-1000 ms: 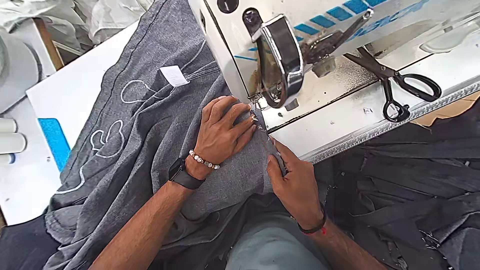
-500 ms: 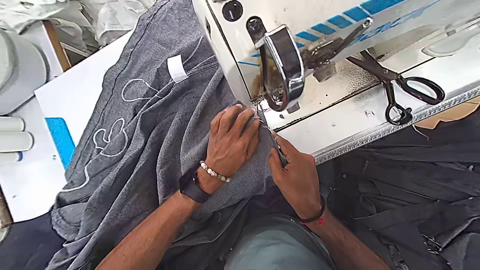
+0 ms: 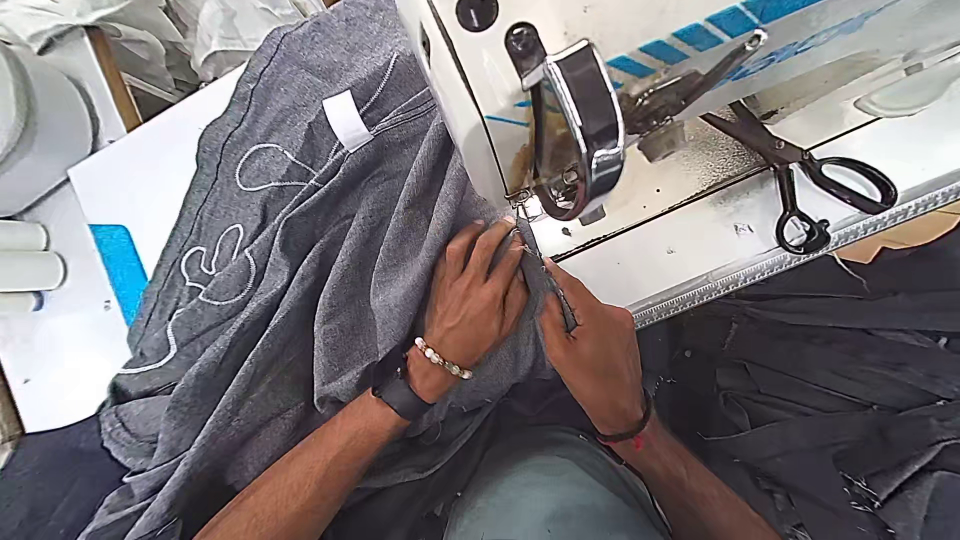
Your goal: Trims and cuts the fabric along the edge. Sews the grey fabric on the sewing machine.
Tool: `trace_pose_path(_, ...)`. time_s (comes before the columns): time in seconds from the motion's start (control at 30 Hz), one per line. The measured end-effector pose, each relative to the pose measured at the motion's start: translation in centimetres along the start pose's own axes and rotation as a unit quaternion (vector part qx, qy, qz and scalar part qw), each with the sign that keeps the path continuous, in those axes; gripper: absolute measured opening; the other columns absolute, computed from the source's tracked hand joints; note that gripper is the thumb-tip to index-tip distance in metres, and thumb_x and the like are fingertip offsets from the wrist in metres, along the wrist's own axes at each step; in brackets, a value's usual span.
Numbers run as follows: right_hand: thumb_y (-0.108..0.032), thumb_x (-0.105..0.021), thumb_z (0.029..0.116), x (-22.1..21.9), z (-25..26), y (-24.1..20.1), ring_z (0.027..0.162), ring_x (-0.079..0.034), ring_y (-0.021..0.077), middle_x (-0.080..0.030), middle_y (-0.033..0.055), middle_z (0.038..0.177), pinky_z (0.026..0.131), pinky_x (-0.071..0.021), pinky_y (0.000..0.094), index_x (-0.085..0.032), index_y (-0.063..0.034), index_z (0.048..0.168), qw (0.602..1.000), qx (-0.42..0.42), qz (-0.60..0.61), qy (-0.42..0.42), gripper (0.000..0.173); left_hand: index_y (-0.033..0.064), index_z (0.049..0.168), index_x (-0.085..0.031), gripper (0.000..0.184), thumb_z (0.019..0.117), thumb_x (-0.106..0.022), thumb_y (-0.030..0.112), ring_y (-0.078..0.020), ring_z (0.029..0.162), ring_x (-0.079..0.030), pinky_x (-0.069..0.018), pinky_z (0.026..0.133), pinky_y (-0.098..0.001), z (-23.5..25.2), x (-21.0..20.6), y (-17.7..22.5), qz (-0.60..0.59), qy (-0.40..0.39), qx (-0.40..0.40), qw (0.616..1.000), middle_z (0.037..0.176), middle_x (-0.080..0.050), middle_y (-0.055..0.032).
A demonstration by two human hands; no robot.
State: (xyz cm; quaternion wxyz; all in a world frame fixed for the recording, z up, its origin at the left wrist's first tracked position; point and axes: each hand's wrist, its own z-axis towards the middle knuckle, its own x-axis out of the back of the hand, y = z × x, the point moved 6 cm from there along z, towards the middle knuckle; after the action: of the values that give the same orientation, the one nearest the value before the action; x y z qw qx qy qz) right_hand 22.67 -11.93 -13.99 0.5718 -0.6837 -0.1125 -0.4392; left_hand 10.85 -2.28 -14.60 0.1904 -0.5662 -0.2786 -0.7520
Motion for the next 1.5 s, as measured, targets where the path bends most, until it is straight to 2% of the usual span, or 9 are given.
trace_pose_path(0.17, -0.019, -0.055, 0.0973, -0.1, 0.4, -0.3, 0.046, -0.05, 0.0091, -0.06, -0.0024, 0.058, 0.044, -0.041, 0.0297, -0.072, -0.01, 0.132, 1.0, 0.007, 0.0, 0.003, 0.039, 0.0224, 0.128, -0.072, 0.036, 0.1025, -0.052, 0.038, -0.0305, 0.137, -0.049, -0.0378, 0.111, -0.0498, 1.3, 0.6, -2.4, 0.01, -0.002, -0.079, 0.997, 0.145, -0.059, -0.0054)
trace_pose_path(0.33, -0.018, -0.055, 0.0973, -0.1, 0.4, -0.3, 0.047, -0.053, 0.0115, -0.063, -0.0003, 0.06, 0.046, -0.0436, 0.0314, -0.071, -0.0089, 0.132, 1.0, 0.015, -0.016, 0.008, 0.039, 0.0152, 0.138, -0.064, 0.043, 0.1034, -0.043, 0.03, -0.0314, 0.144, -0.042, -0.0358, 0.116, -0.049, -0.1, -0.1, -0.2, 0.009, -0.013, 0.015, 1.0, 0.156, -0.05, -0.0063)
trace_pose_path(0.5, -0.018, -0.054, 0.097, 0.3, 0.3, -0.8, 0.045, -0.048, 0.0098, -0.059, -0.002, 0.057, 0.044, -0.0406, 0.03, -0.071, -0.0079, 0.133, 1.0, 0.023, -0.016, -0.004, 0.041, 0.0213, 0.135, -0.068, 0.04, 0.1031, -0.048, 0.036, -0.0305, 0.137, -0.048, -0.0367, 0.11, -0.0481, 0.7, 0.4, -1.8, 0.009, 0.003, -0.051, 0.999, 0.149, -0.056, -0.0056)
trace_pose_path(0.63, -0.018, -0.054, 0.0966, 0.1, 0.5, -0.8, 0.044, -0.048, 0.0098, -0.058, -0.0018, 0.056, 0.044, -0.0404, 0.0303, -0.071, -0.0078, 0.132, 1.0, 0.018, -0.02, 0.0, 0.041, 0.016, 0.139, -0.064, 0.043, 0.1031, -0.044, 0.03, -0.0306, 0.144, -0.044, -0.0359, 0.117, -0.0487, -0.3, -0.1, -0.2, 0.007, -0.004, 0.008, 1.0, 0.156, -0.05, -0.0059)
trace_pose_path(0.77, -0.018, -0.055, 0.0968, 0.0, 0.9, -0.7, 0.043, -0.044, 0.0092, -0.055, -0.003, 0.054, 0.043, -0.0378, 0.0291, -0.072, -0.0081, 0.131, 1.0, 0.016, -0.01, 0.001, 0.039, 0.0232, 0.137, -0.067, 0.042, 0.1021, -0.048, 0.036, -0.031, 0.139, -0.048, -0.0387, 0.11, -0.0485, 0.6, 0.3, -1.9, -0.004, 0.001, -0.047, 0.999, 0.149, -0.056, -0.0061)
trace_pose_path(0.9, -0.019, -0.056, 0.0953, -0.6, 1.5, -0.6, 0.048, -0.051, 0.0128, -0.061, -0.0006, 0.062, 0.046, -0.0422, 0.0337, -0.071, -0.0108, 0.132, 1.0, 0.009, -0.019, 0.001, 0.04, 0.0171, 0.142, -0.061, 0.044, 0.1042, -0.044, 0.031, -0.0308, 0.141, -0.046, -0.0377, 0.113, -0.0491, 0.4, 0.2, -0.7, 0.005, -0.015, -0.024, 1.0, 0.154, -0.051, -0.0068)
trace_pose_path(1.0, -0.019, -0.057, 0.0917, 0.0, 0.1, -1.0, 0.053, -0.059, 0.0151, -0.068, 0.0013, 0.07, 0.048, -0.0464, 0.0362, -0.071, -0.0102, 0.131, 0.999, 0.011, -0.047, -0.02, 0.043, 0.0198, 0.148, -0.057, 0.049, 0.1038, -0.043, 0.037, -0.0305, 0.145, -0.04, -0.0322, 0.118, -0.0483, -0.2, -0.3, -0.6, -0.007, -0.027, 0.007, 1.0, 0.159, -0.046, -0.005)
trace_pose_path(1.2, -0.016, -0.055, 0.093, 2.2, -1.9, -1.8, 0.04, -0.04, 0.0069, -0.051, -0.0061, 0.051, 0.039, -0.0336, 0.0279, -0.074, -0.0059, 0.126, 0.999, 0.025, -0.026, -0.02, 0.04, 0.0212, 0.134, -0.069, 0.039, 0.1038, -0.048, 0.035, -0.03, 0.137, -0.048, -0.0372, 0.111, -0.0474, 0.5, 0.3, -1.4, 0.003, 0.004, -0.037, 0.999, 0.149, -0.056, -0.0062)
trace_pose_path(1.5, -0.017, -0.056, 0.0936, 3.2, -1.2, -3.5, 0.04, -0.045, 0.008, -0.057, -0.0041, 0.054, 0.038, -0.0331, 0.0284, -0.077, -0.0074, 0.121, 0.996, 0.053, -0.075, -0.005, 0.036, 0.02, 0.121, -0.076, 0.031, 0.1022, -0.056, 0.034, -0.0304, 0.125, -0.056, -0.0388, 0.107, -0.0474, 1.7, 1.2, -2.8, -0.001, 0.039, -0.139, 0.989, 0.13, -0.066, -0.0088)
